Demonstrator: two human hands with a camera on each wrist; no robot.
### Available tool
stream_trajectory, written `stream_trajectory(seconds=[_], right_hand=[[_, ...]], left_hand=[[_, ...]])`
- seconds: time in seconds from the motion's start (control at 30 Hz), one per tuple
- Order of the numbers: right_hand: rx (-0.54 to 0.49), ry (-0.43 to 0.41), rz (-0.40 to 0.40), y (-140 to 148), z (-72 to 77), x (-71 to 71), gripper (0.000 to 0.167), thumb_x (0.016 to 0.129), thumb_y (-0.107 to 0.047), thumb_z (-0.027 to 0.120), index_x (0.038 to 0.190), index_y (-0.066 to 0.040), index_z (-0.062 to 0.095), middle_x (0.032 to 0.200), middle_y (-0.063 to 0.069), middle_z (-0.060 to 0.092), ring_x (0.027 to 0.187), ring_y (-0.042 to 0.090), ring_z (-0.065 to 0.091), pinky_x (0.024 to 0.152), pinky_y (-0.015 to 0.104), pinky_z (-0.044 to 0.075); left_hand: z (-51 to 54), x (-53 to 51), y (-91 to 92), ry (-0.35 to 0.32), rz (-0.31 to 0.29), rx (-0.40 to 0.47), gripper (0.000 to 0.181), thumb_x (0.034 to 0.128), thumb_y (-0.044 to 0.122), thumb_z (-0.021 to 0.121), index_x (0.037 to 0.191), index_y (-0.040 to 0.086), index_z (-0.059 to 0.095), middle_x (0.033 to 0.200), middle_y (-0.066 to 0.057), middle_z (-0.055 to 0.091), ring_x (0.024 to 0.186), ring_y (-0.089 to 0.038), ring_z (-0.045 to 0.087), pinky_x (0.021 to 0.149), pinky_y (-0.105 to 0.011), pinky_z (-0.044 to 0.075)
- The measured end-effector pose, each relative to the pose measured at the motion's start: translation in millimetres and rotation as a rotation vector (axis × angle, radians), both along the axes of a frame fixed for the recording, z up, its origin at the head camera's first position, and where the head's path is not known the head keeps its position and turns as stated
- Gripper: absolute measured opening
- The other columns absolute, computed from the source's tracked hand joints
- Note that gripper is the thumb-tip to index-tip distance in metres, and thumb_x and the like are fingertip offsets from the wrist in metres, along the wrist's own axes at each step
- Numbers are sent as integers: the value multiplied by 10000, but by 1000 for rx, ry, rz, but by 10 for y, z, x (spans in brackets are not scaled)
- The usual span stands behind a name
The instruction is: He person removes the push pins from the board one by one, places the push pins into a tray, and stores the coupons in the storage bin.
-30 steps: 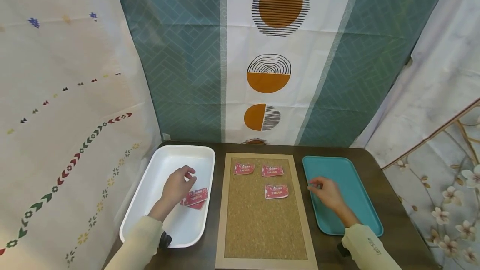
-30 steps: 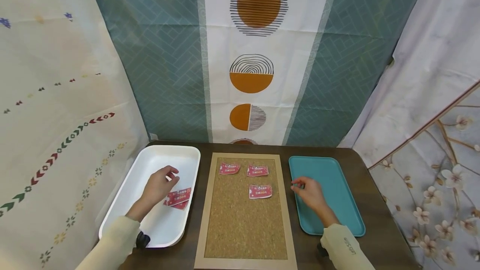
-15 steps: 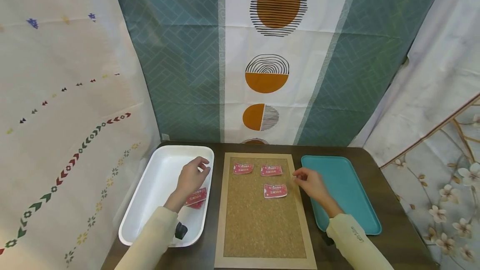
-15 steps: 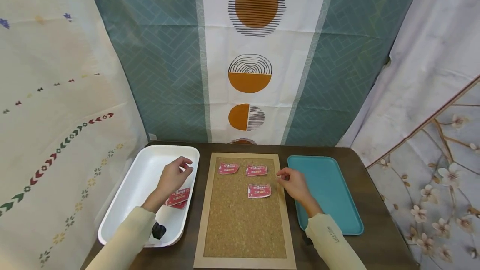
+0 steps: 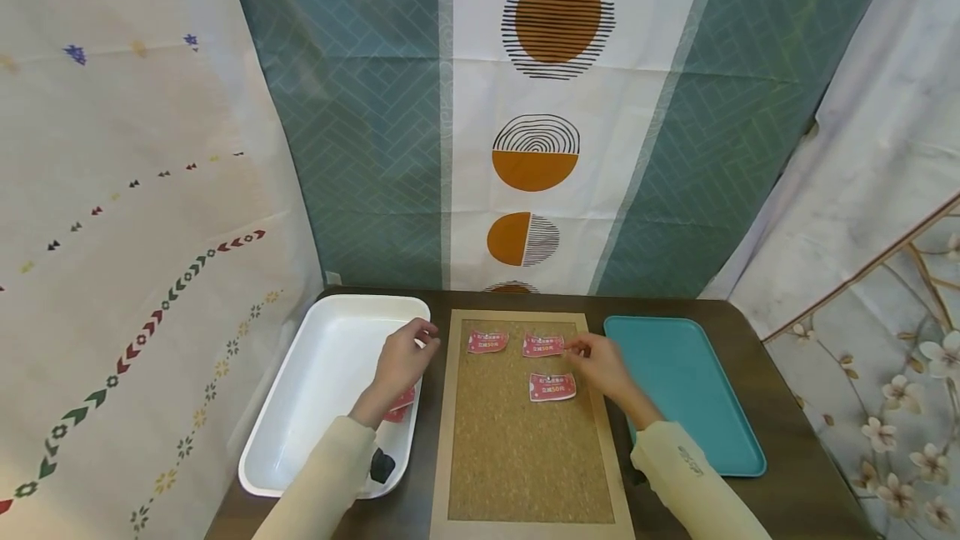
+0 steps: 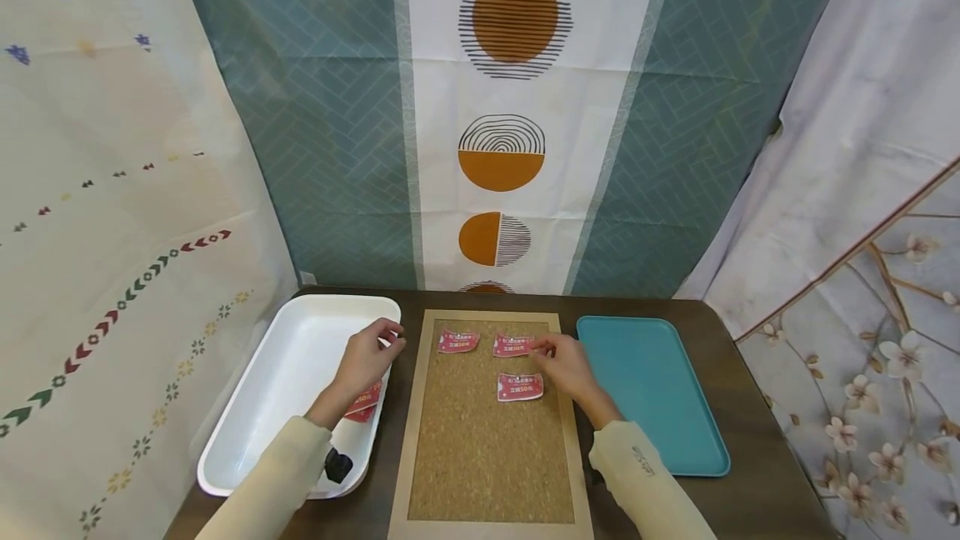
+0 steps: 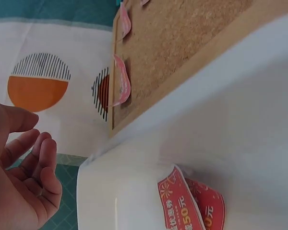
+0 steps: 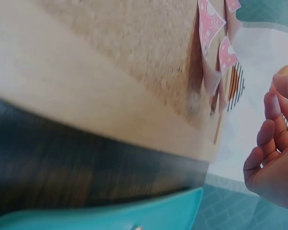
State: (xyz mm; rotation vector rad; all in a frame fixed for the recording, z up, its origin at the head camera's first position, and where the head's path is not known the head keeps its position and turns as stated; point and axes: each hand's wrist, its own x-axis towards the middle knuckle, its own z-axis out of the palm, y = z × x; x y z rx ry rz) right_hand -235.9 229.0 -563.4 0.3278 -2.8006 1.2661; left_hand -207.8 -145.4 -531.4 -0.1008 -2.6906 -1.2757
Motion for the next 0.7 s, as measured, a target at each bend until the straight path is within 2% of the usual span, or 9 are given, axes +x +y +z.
stream_trajectory(seconds=[0.2, 0.43, 0.6, 0.7], right_hand=[[13, -49, -4, -150, -23, -19, 115, 954, -69, 760, 1065, -71, 789, 934, 42, 726, 777, 168, 552, 675, 285, 474], [-13, -80, 22, -239, -23, 20, 114, 954, -76, 767, 1064, -47, 777, 858, 22, 686, 784, 183, 560, 672, 290, 483], [-25, -84, 46, -310, -32, 21, 95, 957, -74, 765, 1049, -54, 775, 863, 11, 688, 783, 176, 557, 687, 278, 489], [-37, -82, 57, -368, -33, 14, 107, 963, -70, 752, 1064, -47, 778, 892, 19, 700, 801, 172, 560, 706, 267, 497]], left_hand=[[21, -17, 117, -14, -16, 10, 177, 972, 141, 734, 1142, 94, 714, 978, -68, 724, 744, -155, 617, 650, -310, 512], [83, -70, 253, -12, -38, -11, 194, 963, 138, 728, 1143, 64, 719, 979, -70, 738, 864, -202, 692, 739, -380, 554], [83, -80, 300, -33, -36, -28, 184, 958, 132, 711, 1134, 82, 719, 978, -66, 735, 871, -206, 691, 765, -388, 551], [72, -84, 316, -46, -41, -24, 188, 955, 134, 710, 1134, 76, 714, 956, -61, 724, 832, -195, 672, 724, -368, 535]])
